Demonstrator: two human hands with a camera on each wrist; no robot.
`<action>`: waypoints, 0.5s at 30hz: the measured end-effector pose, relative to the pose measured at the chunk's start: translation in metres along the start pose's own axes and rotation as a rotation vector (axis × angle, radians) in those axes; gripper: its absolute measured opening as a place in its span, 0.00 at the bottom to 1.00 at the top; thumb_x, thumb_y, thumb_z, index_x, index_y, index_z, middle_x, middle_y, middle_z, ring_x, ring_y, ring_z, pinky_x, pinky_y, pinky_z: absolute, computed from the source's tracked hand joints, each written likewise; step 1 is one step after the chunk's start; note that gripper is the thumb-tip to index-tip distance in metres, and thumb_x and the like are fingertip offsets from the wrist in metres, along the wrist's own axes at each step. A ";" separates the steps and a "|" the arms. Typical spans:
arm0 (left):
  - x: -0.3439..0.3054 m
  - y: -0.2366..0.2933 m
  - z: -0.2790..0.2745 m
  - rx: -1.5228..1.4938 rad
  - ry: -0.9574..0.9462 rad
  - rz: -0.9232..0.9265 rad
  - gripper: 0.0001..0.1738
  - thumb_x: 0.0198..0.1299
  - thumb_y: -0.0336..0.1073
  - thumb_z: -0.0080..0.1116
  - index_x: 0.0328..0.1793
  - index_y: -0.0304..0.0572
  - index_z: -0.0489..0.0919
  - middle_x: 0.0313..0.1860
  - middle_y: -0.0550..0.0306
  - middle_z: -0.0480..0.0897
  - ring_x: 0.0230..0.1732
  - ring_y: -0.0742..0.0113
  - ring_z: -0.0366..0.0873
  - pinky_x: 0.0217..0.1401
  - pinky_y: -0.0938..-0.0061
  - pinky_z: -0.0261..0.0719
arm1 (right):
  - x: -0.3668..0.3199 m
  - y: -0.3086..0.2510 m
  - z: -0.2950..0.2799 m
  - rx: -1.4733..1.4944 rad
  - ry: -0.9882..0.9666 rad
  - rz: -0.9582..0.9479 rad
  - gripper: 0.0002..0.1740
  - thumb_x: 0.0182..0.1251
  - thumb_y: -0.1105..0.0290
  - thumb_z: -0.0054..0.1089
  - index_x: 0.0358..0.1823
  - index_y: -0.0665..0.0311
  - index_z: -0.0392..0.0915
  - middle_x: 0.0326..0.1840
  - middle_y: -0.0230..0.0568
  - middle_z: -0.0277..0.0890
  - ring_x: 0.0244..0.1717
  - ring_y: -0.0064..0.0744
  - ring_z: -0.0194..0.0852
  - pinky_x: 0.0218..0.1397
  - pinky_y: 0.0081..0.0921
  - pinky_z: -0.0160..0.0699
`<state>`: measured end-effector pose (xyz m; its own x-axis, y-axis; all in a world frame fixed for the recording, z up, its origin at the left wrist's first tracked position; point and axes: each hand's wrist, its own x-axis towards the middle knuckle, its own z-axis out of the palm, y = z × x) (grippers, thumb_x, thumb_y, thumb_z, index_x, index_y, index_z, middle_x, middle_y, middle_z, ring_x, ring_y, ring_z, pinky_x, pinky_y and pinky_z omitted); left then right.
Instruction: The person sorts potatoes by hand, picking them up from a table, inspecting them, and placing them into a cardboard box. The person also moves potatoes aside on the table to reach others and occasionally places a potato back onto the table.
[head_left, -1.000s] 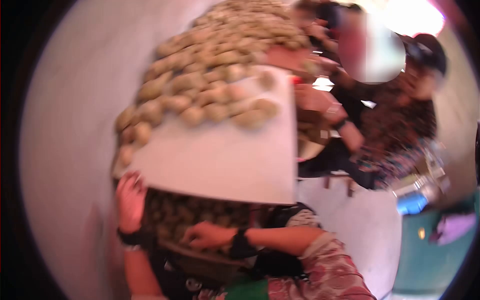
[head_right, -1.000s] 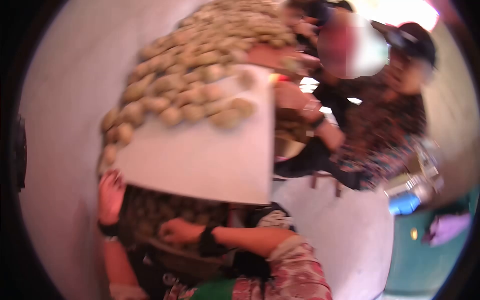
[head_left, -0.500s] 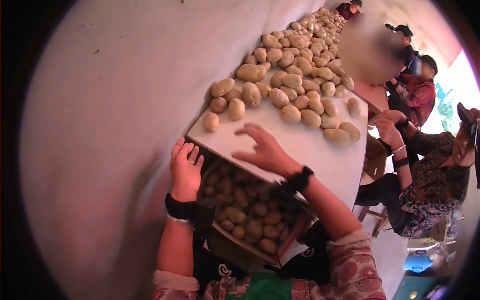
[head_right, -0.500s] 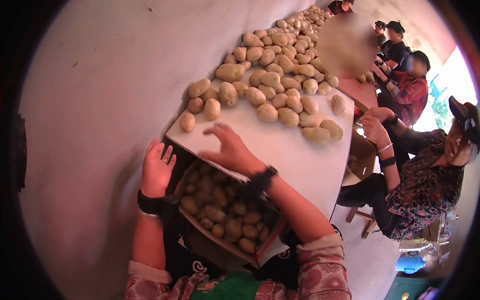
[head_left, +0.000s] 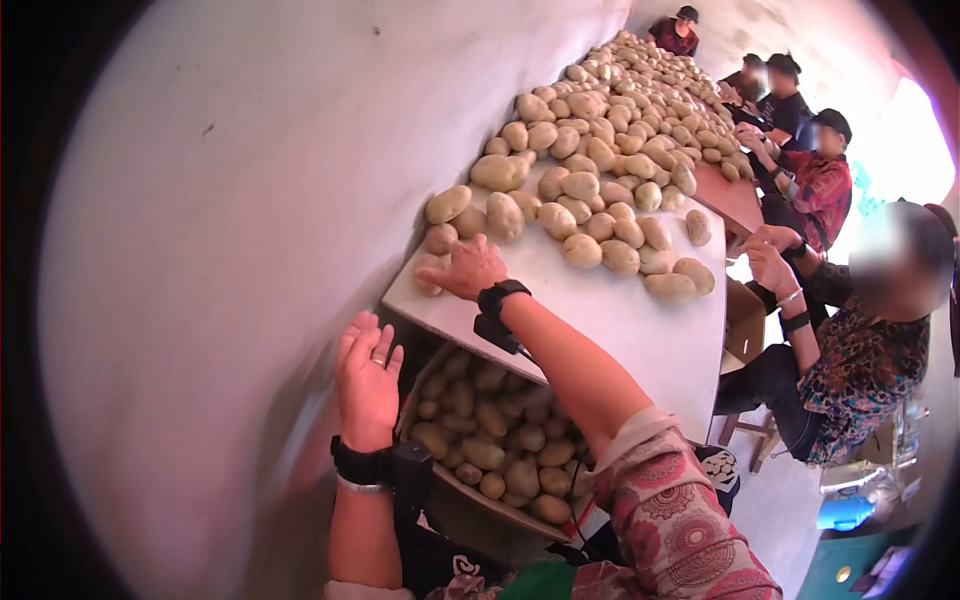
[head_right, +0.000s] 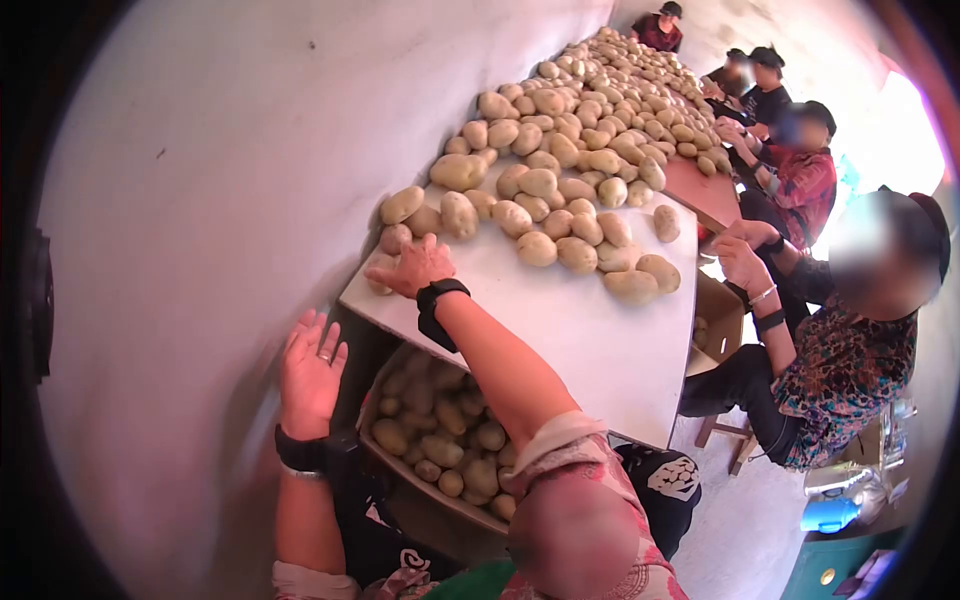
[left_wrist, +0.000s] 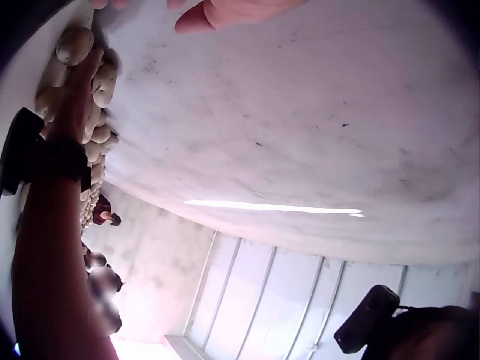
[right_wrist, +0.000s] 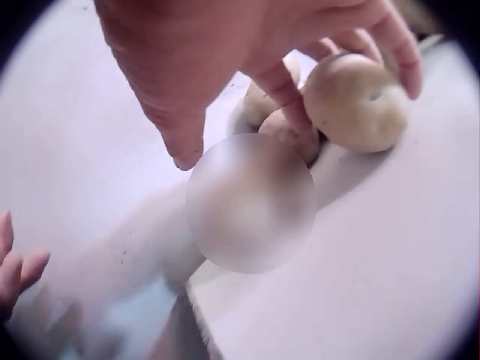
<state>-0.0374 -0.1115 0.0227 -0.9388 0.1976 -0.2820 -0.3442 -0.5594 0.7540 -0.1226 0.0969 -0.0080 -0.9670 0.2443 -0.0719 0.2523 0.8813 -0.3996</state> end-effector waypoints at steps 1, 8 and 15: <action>0.001 -0.001 0.000 -0.013 -0.001 -0.002 0.29 0.59 0.37 0.54 0.68 0.46 0.63 0.65 0.58 0.66 0.63 0.65 0.64 0.63 0.65 0.62 | -0.002 -0.004 0.009 -0.002 -0.009 -0.011 0.45 0.50 0.32 0.57 0.62 0.57 0.69 0.62 0.49 0.59 0.60 0.54 0.63 0.58 0.48 0.71; 0.003 -0.009 0.003 -0.028 -0.017 -0.021 0.20 0.64 0.35 0.53 0.61 0.46 0.69 0.59 0.62 0.72 0.59 0.65 0.69 0.60 0.66 0.67 | -0.001 -0.035 0.029 -0.014 0.079 0.146 0.40 0.49 0.34 0.58 0.55 0.58 0.76 0.60 0.48 0.66 0.62 0.48 0.62 0.57 0.49 0.72; 0.005 -0.004 0.007 -0.013 -0.034 -0.021 0.17 0.61 0.35 0.55 0.57 0.47 0.71 0.53 0.62 0.73 0.57 0.66 0.69 0.58 0.70 0.67 | -0.059 0.014 0.008 -0.103 -0.111 -0.204 0.35 0.44 0.40 0.64 0.44 0.63 0.81 0.51 0.51 0.73 0.54 0.53 0.68 0.57 0.42 0.72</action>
<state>-0.0412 -0.1029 0.0224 -0.9313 0.2364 -0.2772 -0.3638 -0.5649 0.7406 -0.0626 0.0916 -0.0167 -0.9947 0.0161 -0.1015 0.0481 0.9458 -0.3212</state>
